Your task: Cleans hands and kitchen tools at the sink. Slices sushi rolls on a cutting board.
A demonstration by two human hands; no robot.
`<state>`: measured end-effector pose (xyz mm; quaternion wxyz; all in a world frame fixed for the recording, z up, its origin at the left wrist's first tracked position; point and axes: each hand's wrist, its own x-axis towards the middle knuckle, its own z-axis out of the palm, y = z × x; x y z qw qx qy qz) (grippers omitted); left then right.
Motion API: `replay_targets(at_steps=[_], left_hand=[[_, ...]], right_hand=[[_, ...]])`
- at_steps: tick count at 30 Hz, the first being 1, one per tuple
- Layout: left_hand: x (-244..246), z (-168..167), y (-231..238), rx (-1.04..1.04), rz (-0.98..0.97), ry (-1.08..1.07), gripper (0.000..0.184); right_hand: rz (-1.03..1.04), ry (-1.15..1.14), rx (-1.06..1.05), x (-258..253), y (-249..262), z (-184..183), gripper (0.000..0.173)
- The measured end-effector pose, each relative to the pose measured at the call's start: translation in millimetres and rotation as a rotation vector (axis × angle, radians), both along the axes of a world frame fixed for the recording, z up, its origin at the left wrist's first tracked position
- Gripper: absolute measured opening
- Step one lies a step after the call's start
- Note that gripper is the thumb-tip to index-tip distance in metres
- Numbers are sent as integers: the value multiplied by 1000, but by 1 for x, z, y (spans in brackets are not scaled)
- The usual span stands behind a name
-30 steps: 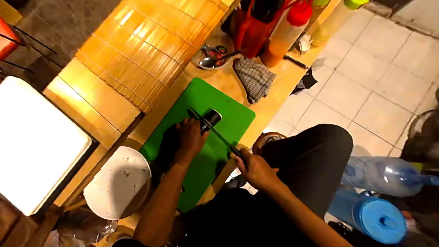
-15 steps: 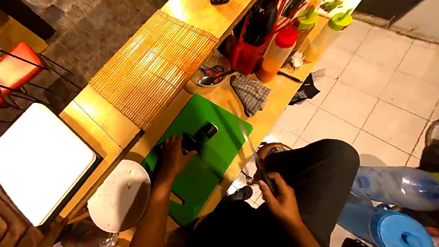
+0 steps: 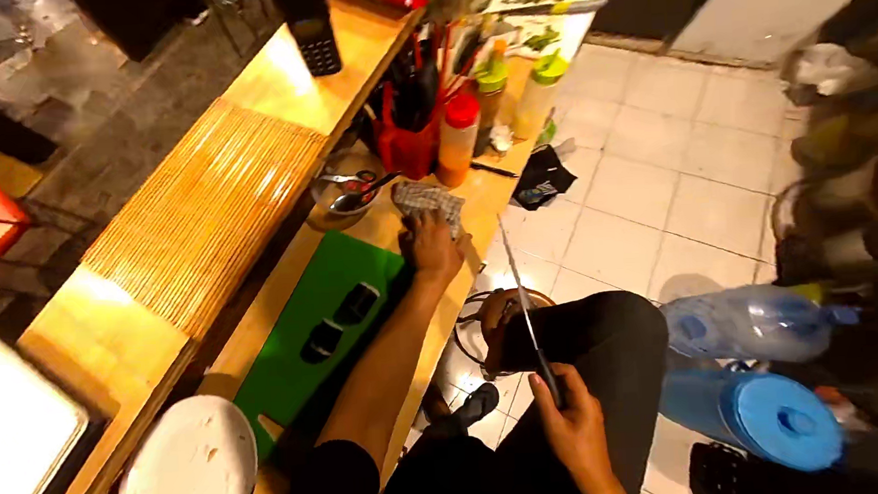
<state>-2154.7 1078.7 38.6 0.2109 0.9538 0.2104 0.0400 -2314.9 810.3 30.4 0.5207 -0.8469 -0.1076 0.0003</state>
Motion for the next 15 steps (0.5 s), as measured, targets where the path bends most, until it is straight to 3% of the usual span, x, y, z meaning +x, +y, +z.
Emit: replay_targets(at_steps=[5, 10, 15], left_hand=[[21, -4, 17, -115, 87, 25, 35], [-23, -2, 7, -579, 167, -251, 42], [-52, -19, -7, -797, 304, -357, 30]], right_hand=[[-62, 33, -22, 0, -5, -7, 30], [-91, 11, -223, 21, 7, -4, 41], [59, 99, -374, 66, 36, -3, 41]])
